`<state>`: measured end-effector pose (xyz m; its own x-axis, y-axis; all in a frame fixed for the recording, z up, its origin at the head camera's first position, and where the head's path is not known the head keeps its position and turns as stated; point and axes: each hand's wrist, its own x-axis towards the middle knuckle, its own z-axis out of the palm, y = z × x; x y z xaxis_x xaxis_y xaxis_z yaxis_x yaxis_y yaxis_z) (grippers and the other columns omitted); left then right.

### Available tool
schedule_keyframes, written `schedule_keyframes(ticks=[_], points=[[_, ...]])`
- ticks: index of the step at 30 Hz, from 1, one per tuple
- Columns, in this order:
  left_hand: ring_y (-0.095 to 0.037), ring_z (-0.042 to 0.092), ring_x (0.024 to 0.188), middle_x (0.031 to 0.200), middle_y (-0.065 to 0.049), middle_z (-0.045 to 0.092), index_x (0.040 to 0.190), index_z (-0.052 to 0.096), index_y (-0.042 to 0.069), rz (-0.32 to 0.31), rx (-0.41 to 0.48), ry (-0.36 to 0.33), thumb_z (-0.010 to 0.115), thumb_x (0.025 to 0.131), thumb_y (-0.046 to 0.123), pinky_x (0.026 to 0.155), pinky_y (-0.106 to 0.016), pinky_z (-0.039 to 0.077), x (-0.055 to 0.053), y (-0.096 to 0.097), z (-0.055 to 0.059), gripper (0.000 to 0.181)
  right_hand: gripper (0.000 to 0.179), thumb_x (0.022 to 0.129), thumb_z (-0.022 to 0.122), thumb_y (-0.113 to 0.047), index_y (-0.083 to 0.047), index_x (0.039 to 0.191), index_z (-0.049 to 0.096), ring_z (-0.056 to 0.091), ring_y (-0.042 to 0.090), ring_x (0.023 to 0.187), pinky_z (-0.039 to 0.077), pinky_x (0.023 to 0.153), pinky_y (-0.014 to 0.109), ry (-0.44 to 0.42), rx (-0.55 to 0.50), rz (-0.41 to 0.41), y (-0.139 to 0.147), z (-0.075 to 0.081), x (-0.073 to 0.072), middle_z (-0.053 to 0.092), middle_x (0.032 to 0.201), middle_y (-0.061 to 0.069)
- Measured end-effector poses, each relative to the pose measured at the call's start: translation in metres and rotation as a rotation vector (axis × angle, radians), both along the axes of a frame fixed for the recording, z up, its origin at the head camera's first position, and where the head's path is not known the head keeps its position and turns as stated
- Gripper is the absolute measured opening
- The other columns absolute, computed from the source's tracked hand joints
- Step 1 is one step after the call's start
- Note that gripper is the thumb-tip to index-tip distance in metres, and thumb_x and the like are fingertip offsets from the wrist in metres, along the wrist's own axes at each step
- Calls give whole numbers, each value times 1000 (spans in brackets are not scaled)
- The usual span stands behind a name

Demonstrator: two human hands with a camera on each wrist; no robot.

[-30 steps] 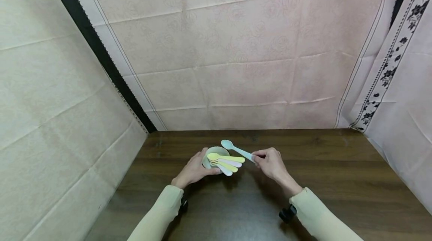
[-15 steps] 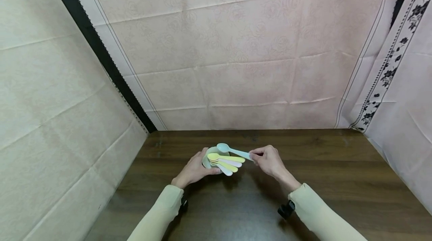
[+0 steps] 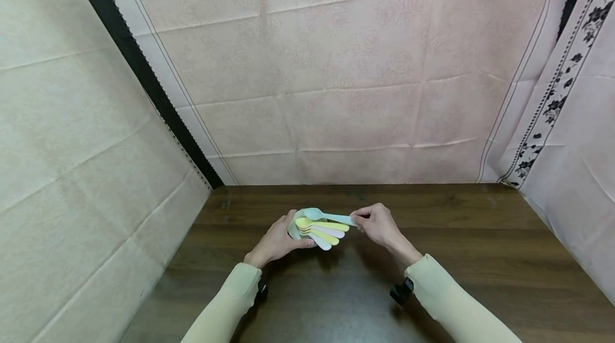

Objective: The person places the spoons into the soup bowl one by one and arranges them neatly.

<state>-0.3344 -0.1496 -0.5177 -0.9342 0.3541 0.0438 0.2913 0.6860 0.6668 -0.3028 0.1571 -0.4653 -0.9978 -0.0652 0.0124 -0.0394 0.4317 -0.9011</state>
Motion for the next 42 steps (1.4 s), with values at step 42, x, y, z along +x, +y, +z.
schedule_keyframes(ticks=[42], points=[[-19, 60, 115, 133, -2, 64, 155, 49, 25, -24, 27, -4, 87, 86, 64, 100, -47, 51, -2, -1, 1, 88, 20, 106, 70, -11, 1, 114, 84, 71, 27, 84, 54, 69, 30, -3, 16, 55, -19, -11, -22, 82, 117, 20]])
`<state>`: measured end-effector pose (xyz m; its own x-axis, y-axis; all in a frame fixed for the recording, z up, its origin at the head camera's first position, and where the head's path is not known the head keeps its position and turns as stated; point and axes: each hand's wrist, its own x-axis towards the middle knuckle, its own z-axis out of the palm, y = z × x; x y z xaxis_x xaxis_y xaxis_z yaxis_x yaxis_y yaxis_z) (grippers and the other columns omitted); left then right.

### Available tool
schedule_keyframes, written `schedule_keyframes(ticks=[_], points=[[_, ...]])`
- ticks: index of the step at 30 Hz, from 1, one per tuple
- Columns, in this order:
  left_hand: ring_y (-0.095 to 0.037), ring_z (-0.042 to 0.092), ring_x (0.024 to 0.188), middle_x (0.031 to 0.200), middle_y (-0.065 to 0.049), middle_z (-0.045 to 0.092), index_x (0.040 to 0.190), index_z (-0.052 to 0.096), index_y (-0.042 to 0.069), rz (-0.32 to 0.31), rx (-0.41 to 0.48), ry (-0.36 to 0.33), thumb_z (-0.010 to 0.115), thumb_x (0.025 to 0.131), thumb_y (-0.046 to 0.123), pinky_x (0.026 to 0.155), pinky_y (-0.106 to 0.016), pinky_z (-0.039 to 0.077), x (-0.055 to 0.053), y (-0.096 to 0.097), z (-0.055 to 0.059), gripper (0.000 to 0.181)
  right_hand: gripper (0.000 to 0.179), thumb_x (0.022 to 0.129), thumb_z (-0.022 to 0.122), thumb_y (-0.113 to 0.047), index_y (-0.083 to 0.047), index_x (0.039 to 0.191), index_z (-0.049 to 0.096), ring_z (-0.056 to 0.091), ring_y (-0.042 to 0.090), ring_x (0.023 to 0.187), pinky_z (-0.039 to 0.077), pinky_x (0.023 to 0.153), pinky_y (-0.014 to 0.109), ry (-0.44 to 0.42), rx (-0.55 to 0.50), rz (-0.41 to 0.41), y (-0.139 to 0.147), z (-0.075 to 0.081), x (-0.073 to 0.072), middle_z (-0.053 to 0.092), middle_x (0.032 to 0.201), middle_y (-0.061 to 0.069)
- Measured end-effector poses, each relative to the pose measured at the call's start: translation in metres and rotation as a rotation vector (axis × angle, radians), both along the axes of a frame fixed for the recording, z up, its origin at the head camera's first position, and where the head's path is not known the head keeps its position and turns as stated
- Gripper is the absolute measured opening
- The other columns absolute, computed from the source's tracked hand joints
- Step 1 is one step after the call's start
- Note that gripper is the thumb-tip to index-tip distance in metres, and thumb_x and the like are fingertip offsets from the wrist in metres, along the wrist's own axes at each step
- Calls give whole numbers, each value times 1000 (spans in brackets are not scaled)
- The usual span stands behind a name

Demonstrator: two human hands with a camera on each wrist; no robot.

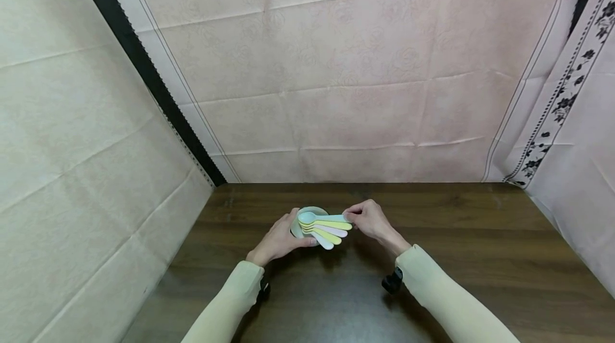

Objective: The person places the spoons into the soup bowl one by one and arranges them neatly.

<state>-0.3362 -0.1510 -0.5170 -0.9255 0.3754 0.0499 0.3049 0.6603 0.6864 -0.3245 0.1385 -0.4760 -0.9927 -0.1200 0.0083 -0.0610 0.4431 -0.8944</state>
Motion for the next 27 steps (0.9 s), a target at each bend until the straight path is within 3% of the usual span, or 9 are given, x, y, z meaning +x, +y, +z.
schedule_keyframes(ticks=[8, 19, 27], points=[[-17, 59, 116, 134, -1, 64, 156, 48, 26, 1, 5, 2, 87, 86, 64, 100, -47, 51, 0, 0, 1, 89, 21, 105, 69, -12, 1, 113, 84, 74, 18, 86, 64, 86, 48, 2, 2, -10, 0, -1, 0, 82, 115, 19], [-19, 60, 122, 138, -1, 63, 158, 47, 26, 11, -1, -11, 86, 86, 66, 105, -50, 51, 2, 1, 2, 92, 20, 103, 71, -13, 0, 110, 84, 74, 35, 89, 63, 81, 44, -18, -14, -27, -1, -5, -1, 83, 109, 16], [-19, 59, 120, 137, -1, 63, 157, 48, 25, 3, -1, -4, 86, 86, 65, 104, -50, 51, 1, 0, 0, 91, 22, 105, 71, -17, -1, 112, 84, 74, 33, 86, 62, 83, 47, -36, -15, -32, 0, -7, 0, 83, 109, 14]])
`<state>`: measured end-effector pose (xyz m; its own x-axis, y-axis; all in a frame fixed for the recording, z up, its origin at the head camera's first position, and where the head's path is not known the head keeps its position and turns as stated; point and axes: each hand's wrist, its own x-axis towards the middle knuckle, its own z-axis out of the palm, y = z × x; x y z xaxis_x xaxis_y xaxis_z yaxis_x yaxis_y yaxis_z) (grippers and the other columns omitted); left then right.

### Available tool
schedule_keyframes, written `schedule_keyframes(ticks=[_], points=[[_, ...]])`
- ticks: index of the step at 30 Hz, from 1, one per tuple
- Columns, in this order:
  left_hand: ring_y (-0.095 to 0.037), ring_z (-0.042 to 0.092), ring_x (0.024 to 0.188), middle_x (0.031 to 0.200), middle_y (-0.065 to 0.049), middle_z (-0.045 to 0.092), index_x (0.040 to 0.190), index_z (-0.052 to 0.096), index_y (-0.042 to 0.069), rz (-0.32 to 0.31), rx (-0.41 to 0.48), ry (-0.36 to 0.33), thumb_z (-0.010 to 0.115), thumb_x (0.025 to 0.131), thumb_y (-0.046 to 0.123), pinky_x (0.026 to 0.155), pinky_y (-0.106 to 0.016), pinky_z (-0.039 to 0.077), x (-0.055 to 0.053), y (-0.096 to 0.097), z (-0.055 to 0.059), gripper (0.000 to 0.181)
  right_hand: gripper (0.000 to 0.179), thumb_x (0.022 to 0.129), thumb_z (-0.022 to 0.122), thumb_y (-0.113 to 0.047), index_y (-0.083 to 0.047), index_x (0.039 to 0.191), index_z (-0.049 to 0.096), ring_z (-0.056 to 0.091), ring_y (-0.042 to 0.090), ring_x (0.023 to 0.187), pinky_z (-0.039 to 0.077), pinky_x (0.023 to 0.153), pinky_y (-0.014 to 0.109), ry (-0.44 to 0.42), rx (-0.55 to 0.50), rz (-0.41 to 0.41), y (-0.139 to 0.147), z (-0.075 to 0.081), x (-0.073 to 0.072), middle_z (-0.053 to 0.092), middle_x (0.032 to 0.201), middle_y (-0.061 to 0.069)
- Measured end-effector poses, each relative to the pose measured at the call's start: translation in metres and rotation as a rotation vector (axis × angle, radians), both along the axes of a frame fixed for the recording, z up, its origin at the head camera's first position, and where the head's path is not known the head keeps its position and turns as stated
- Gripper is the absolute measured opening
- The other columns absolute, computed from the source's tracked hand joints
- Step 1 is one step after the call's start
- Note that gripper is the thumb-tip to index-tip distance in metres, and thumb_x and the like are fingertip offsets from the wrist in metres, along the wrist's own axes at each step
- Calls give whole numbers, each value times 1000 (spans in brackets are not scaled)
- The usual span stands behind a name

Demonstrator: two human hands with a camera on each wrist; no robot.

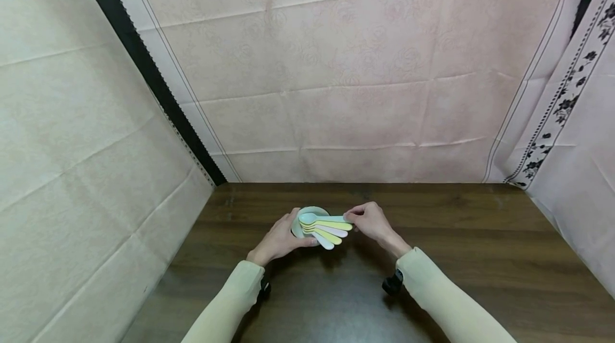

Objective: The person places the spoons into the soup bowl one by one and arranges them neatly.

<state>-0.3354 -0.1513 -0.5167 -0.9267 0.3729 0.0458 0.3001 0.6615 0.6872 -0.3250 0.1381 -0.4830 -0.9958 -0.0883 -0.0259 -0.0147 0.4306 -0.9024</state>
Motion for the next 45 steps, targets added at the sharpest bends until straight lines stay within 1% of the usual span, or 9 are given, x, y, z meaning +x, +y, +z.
schedule_keyframes(ticks=[6, 12, 19, 25, 29, 37, 39, 42, 45], points=[[-20, 60, 123, 140, -1, 63, 158, 48, 25, -5, 6, -2, 86, 86, 65, 106, -52, 51, 0, 0, 1, 91, 23, 106, 70, -18, -1, 114, 84, 71, 19, 76, 62, 87, 49, -11, 1, 12, 2, -2, 1, 83, 109, 14], [-21, 60, 121, 138, -2, 63, 158, 47, 25, -7, 3, -1, 86, 86, 65, 106, -51, 51, -1, -1, 0, 92, 26, 105, 71, -20, -1, 117, 83, 76, 23, 81, 64, 90, 49, -9, -6, 5, 3, -2, 1, 83, 112, 15], [-21, 59, 122, 139, -3, 63, 161, 45, 23, 8, -11, -1, 87, 86, 65, 105, -52, 51, -1, 0, -2, 95, 30, 107, 70, -21, 2, 122, 80, 81, 35, 94, 65, 93, 50, -20, -47, 8, 8, -4, 5, 82, 114, 18], [-22, 59, 125, 141, -4, 62, 164, 42, 23, 12, -18, -8, 86, 86, 67, 107, -53, 50, 1, 1, -3, 100, 27, 109, 67, -18, 1, 122, 80, 81, 35, 97, 65, 93, 50, -12, -48, -6, 15, -5, 11, 82, 113, 19], [-20, 58, 122, 138, -2, 62, 162, 44, 23, 17, -24, -1, 86, 86, 66, 105, -53, 51, 1, 1, -1, 97, 25, 109, 66, -16, 1, 121, 80, 80, 37, 102, 64, 94, 50, 1, -42, -12, 19, -1, 16, 81, 114, 19], [-21, 56, 119, 135, -2, 61, 160, 44, 23, 20, -34, 20, 86, 86, 65, 103, -51, 50, 1, 0, 4, 95, 30, 109, 66, -19, 2, 128, 77, 80, 37, 108, 64, 91, 45, 32, -13, -39, 26, 6, 22, 80, 122, 22], [-24, 57, 123, 140, -5, 60, 164, 41, 20, 23, -38, 11, 86, 87, 65, 105, -53, 50, 2, 0, 4, 100, 30, 109, 66, -20, 1, 128, 77, 80, 37, 110, 64, 91, 44, 31, -5, -43, 28, 6, 25, 80, 123, 22], [-32, 55, 140, 159, -12, 53, 172, 28, 15, 35, -51, -17, 84, 87, 68, 114, -60, 47, 4, -1, 2, 115, 29, 109, 66, -20, -1, 128, 77, 79, 36, 110, 64, 90, 42, 35, 6, -48, 31, 4, 28, 80, 123, 22], [-39, 39, 161, 178, -15, 32, 177, 13, 16, 62, -58, -50, 81, 86, 73, 123, -68, 38, 5, -2, 1, 127, 28, 109, 67, -20, -3, 128, 78, 79, 35, 110, 63, 90, 42, 50, 16, -56, 35, 5, 32, 81, 122, 22]])
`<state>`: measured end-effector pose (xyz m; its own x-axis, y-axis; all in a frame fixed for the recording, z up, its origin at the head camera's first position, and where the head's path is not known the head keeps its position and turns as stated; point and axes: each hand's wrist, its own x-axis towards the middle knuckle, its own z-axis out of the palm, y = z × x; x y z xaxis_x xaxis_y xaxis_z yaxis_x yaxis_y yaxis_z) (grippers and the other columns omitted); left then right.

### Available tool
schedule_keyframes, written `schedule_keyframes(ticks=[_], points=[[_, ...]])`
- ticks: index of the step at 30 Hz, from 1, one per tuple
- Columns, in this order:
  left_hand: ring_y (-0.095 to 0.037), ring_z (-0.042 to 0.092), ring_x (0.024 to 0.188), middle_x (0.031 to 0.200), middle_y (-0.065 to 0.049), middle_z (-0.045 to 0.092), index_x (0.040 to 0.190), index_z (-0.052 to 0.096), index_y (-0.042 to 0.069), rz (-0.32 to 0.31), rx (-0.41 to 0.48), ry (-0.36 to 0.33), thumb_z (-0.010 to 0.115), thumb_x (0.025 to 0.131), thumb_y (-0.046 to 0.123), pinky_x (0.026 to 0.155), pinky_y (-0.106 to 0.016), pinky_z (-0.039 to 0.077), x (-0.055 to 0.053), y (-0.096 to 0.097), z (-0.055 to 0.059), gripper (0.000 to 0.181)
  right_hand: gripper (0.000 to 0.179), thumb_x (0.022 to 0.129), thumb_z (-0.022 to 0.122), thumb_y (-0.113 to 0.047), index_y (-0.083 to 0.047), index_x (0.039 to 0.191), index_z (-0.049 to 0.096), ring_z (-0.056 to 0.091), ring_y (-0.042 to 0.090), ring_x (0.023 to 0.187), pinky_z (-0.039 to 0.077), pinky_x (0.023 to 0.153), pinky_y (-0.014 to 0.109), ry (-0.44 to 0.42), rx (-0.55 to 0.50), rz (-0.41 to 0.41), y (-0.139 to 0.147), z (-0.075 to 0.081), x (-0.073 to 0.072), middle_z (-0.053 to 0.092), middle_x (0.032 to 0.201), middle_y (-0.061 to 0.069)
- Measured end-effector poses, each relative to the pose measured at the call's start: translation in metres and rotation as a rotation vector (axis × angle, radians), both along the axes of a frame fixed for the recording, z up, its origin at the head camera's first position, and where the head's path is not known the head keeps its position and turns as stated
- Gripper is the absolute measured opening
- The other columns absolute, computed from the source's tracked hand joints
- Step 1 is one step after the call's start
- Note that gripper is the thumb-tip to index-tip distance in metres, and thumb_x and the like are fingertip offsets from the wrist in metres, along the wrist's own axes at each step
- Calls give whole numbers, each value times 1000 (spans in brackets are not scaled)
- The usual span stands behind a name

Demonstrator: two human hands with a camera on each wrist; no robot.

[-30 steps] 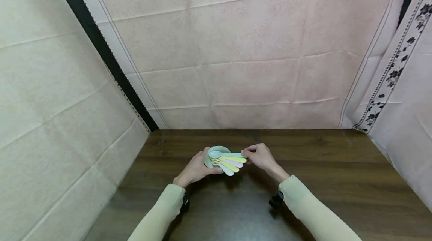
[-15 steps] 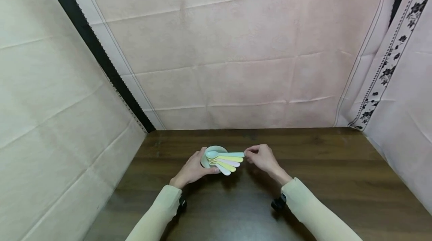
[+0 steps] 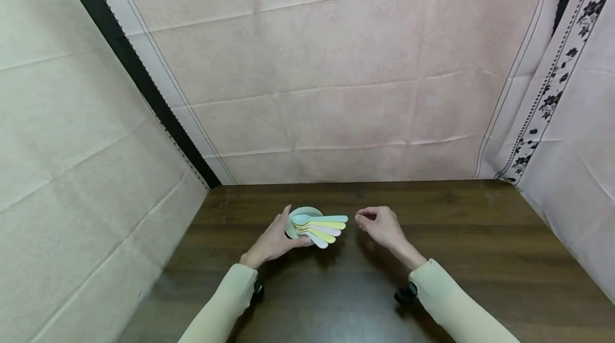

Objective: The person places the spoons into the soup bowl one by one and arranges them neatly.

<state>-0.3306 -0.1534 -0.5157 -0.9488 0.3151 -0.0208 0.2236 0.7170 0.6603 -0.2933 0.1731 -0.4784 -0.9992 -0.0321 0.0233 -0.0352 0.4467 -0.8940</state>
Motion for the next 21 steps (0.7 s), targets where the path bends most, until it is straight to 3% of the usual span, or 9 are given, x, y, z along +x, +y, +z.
schedule_keyframes(ticks=[4, 12, 15, 19, 21], points=[[-40, 23, 170, 184, -13, 18, 177, 6, 23, 33, 14, -8, 76, 90, 73, 127, -71, 32, 1, -4, 2, 123, 27, 108, 68, -21, -4, 127, 78, 78, 34, 108, 63, 88, 42, 58, 35, -9, 5, 2, 4, 81, 121, 20], [-37, 51, 152, 168, -14, 44, 177, 8, 23, 39, -21, 49, 65, 101, 68, 117, -66, 45, 4, -18, 7, 105, 28, 106, 73, -23, -7, 128, 78, 77, 29, 109, 62, 93, 48, 188, 136, -28, 20, 1, 12, 81, 122, 15], [-42, 45, 157, 175, -17, 36, 177, 8, 23, 47, -61, 58, 62, 101, 72, 120, -70, 41, 4, -25, 9, 106, 30, 106, 73, -24, -6, 130, 77, 77, 27, 106, 62, 92, 45, 221, 164, -26, 27, 1, 15, 81, 120, 14], [-47, 27, 167, 182, -20, 20, 177, 8, 22, 56, -133, 57, 62, 100, 74, 125, -75, 31, 3, -34, 11, 108, 34, 106, 74, -24, -5, 134, 74, 77, 26, 103, 63, 90, 44, 249, 217, -18, 36, 0, 16, 80, 120, 14], [-47, 24, 168, 183, -20, 18, 177, 9, 18, 56, -163, 68, 62, 100, 74, 126, -74, 31, 2, -38, 12, 109, 36, 105, 74, -22, -2, 136, 73, 77, 30, 105, 62, 93, 50, 275, 259, -15, 40, -2, 16, 79, 122, 17]])
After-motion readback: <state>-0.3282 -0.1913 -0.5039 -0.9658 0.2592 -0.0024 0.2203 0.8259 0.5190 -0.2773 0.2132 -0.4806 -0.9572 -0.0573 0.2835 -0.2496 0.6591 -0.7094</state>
